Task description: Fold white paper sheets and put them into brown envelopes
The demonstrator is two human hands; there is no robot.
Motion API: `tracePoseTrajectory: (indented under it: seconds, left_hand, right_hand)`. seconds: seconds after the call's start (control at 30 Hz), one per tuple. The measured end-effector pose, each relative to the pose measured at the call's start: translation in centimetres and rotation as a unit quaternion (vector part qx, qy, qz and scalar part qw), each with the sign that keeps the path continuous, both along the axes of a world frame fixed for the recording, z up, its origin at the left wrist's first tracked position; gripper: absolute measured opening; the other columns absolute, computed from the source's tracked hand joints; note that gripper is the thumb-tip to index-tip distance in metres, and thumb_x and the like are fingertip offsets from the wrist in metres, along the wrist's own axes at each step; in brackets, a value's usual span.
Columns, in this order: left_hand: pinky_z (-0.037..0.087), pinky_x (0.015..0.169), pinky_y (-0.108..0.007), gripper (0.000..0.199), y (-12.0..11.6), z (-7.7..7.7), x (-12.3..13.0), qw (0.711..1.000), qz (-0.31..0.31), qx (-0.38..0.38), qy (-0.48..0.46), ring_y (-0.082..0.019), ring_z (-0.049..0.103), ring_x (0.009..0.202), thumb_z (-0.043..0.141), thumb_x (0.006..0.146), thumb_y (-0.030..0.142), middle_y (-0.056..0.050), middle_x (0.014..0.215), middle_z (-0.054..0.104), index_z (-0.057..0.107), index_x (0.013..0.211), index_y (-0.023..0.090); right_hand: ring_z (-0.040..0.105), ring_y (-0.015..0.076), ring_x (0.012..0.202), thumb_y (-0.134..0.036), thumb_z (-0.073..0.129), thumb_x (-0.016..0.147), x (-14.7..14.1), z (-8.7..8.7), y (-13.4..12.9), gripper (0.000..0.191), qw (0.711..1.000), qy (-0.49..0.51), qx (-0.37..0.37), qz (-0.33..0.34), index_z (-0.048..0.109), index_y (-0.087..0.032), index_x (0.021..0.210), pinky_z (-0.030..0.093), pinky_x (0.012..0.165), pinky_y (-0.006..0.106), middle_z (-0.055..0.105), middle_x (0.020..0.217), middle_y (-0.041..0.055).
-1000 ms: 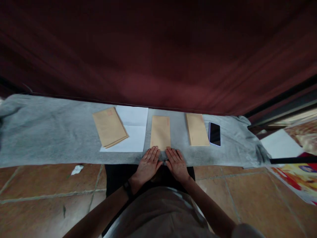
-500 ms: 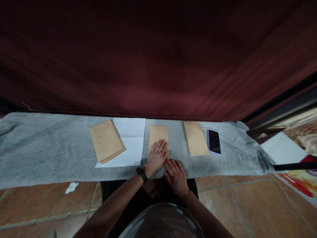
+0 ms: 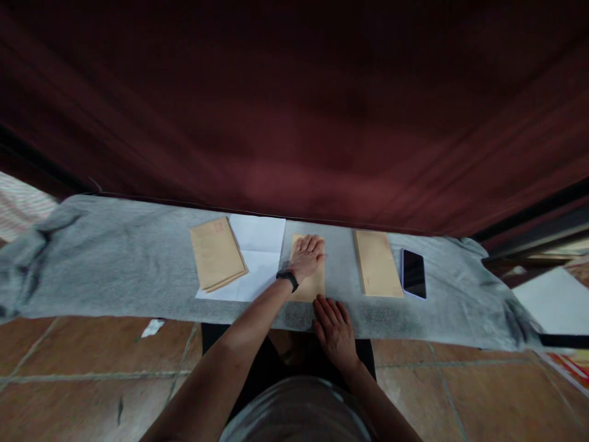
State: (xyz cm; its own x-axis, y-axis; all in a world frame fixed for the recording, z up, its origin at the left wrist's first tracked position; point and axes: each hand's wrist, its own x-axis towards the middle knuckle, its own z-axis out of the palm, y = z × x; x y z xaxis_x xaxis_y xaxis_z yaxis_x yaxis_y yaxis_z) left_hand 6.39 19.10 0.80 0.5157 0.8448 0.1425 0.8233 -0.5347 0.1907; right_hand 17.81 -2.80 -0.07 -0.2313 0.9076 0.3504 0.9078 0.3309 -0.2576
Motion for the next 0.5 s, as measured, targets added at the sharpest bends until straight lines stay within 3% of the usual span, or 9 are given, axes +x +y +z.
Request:
tracePoseTrajectory:
  seconds: [0.1, 0.3, 0.4, 0.5]
  left_hand:
    - [0.024, 0.122, -0.058, 0.049, -2.6, 0.0, -1.0, 1.000, -0.018, 0.010, -0.002, -0.030, 0.034, 0.150, 0.037, 0.103, 0.040, -0.002, 0.160, 0.043, 0.048, 0.149, 0.028]
    - [0.023, 0.125, -0.048, 0.049, -11.5, -0.1, -5.3, 0.993, -0.115, 0.027, 0.003, -0.021, 0.029, 0.152, 0.034, 0.106, 0.040, -0.002, 0.163, 0.037, 0.043, 0.152, 0.027]
    - [0.023, 0.126, -0.046, 0.055, -15.1, 0.1, -7.5, 0.992, -0.119, 0.033, 0.000, -0.021, 0.027, 0.153, 0.038, 0.105, 0.045, -0.003, 0.164, 0.035, 0.038, 0.155, 0.024]
    - [0.024, 0.126, -0.046, 0.057, -17.0, 0.4, -8.7, 0.993, -0.111, 0.033, 0.000, -0.022, 0.028, 0.153, 0.040, 0.104, 0.047, -0.005, 0.163, 0.036, 0.037, 0.156, 0.022]
  right_hand:
    - [0.055, 0.0269, 0.136, -0.027, 0.045, 0.102, 0.1, -0.3, 0.0, 0.056, 1.000, 0.008, 0.007, 0.005, 0.037, -0.027, 0.157, 0.039, 0.116, 0.050, 0.057, 0.148, 0.0052]
    - [0.053, 0.0278, 0.136, -0.028, 0.045, 0.102, 0.1, -0.5, 0.0, 0.053, 1.000, 0.011, 0.000, 0.005, 0.041, -0.023, 0.155, 0.036, 0.117, 0.051, 0.057, 0.148, 0.0078]
    - [0.052, 0.0276, 0.136, -0.028, 0.046, 0.102, 0.0, -0.2, 0.0, 0.050, 1.000, 0.002, -0.015, -0.001, 0.046, -0.021, 0.152, 0.034, 0.118, 0.050, 0.057, 0.148, 0.0080]
    - [0.052, 0.0271, 0.136, -0.029, 0.047, 0.102, 0.1, 0.0, 0.1, 0.049, 1.000, -0.003, -0.028, -0.002, 0.048, -0.021, 0.150, 0.033, 0.119, 0.050, 0.056, 0.149, 0.0078]
